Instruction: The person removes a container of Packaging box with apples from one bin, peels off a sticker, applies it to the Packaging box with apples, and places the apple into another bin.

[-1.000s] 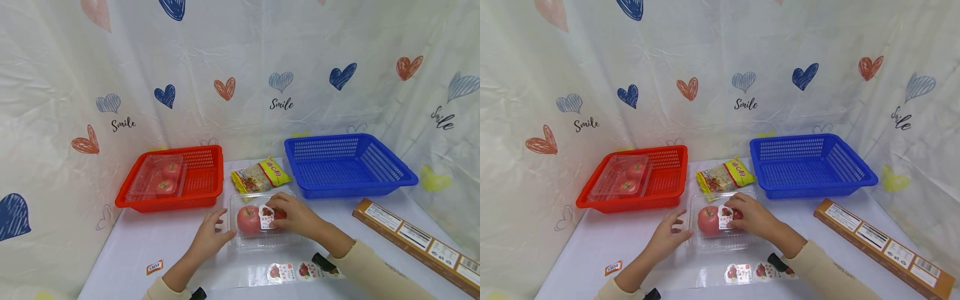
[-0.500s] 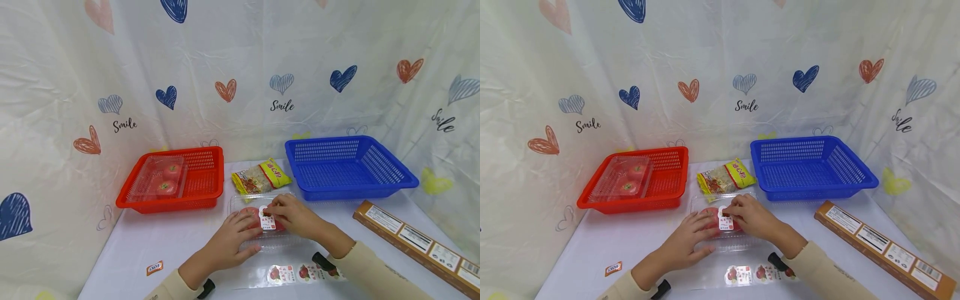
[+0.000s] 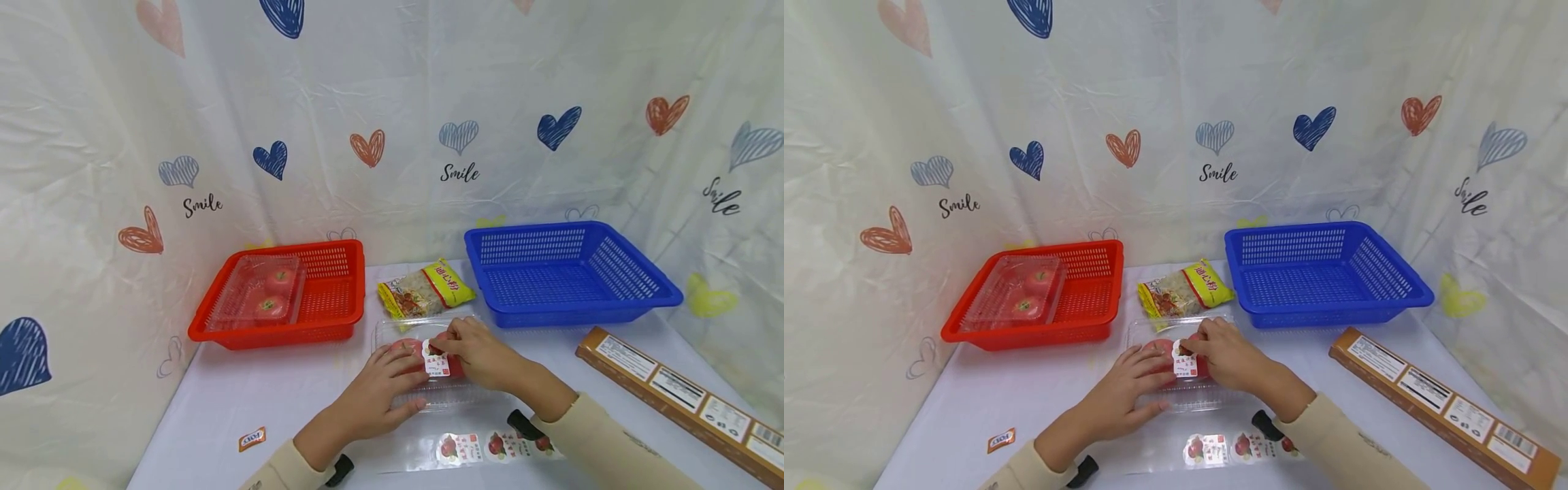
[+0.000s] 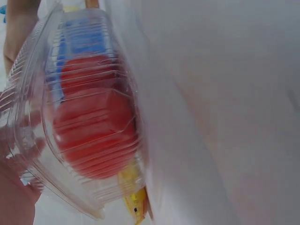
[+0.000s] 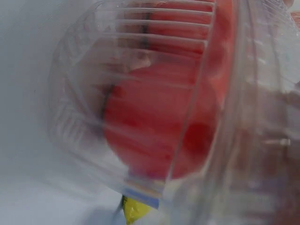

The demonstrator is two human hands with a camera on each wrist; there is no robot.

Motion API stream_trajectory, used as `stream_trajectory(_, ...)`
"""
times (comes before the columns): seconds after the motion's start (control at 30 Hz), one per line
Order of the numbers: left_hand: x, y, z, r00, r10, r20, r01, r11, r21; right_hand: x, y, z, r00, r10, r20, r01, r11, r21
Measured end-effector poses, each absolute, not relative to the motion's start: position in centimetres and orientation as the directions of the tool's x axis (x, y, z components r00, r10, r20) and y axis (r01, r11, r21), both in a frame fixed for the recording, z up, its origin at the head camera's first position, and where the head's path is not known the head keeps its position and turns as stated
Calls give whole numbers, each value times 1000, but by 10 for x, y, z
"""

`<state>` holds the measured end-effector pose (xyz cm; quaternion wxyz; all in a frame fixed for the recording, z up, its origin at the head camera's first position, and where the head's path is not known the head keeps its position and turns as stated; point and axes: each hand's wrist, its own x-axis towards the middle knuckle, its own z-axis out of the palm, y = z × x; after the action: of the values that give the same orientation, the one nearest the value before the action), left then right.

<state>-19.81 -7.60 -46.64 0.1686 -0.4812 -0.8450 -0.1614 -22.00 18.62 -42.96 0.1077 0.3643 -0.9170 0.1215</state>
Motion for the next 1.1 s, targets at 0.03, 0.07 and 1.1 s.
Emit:
stream_trajectory(0.03,-198,-78,-467,-492,746,449,863,488,133,-219,188,-429,-699,-648,304,-704,699,-129)
stream_trajectory(0.07,-198,-80,-468,-502,734,458,858,488,157,-218,190,-428,-683,-656,323,-715,690,-110)
stream_trajectory(1.1,-206,-108,-472,-948,243,-203,-169,154,974,-197,243,-451,-979,-204,23,-169,736,-656)
